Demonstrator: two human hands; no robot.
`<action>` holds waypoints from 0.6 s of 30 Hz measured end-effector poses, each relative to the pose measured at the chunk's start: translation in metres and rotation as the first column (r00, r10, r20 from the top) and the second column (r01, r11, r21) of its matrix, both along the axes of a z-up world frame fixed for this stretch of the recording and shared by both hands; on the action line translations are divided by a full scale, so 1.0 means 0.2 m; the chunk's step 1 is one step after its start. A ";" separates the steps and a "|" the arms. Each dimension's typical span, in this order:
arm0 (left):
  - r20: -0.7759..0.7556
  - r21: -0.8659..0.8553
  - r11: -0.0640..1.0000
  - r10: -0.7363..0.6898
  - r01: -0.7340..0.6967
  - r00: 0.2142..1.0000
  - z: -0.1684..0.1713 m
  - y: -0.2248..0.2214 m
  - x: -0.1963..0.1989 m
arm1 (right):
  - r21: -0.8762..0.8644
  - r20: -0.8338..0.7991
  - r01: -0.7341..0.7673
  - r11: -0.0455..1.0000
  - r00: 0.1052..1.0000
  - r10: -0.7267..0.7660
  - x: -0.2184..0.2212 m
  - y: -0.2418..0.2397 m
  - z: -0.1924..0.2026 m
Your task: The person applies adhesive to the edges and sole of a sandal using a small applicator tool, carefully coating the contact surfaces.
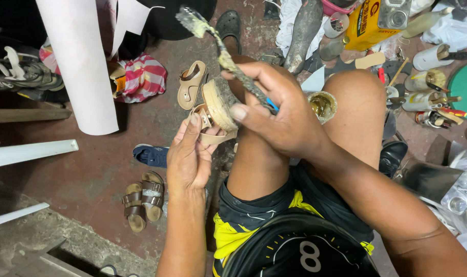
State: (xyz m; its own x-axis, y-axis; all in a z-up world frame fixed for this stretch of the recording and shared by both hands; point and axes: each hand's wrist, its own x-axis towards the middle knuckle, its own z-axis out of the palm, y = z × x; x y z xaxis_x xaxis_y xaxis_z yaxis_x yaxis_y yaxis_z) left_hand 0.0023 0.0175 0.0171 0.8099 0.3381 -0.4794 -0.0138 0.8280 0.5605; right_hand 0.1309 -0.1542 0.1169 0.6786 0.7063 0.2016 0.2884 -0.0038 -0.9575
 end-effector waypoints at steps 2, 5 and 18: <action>0.017 -0.004 1.000 -0.001 0.001 1.000 0.01 0.00 -0.01 | -0.027 0.010 -0.005 1.000 1.000 0.006 0.00 0.04 0.00; 0.044 -0.024 1.000 -0.008 0.009 0.999 0.02 0.00 -0.01 | -0.076 0.031 0.028 0.997 0.999 -0.025 0.00 0.06 -0.02; -0.009 -0.061 0.998 -0.026 0.025 1.000 0.10 0.03 -0.07 | -0.045 -0.199 0.095 0.994 0.975 -0.102 -0.05 -0.12 0.01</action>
State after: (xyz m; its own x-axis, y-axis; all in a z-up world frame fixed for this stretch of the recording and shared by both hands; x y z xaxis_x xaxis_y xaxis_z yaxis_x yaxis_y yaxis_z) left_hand -0.0126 0.0240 0.0376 0.8130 0.2871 -0.5066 0.0134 0.8606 0.5092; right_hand 0.1202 -0.1772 0.1190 0.7694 0.6381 0.0307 0.0873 -0.0574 -0.9945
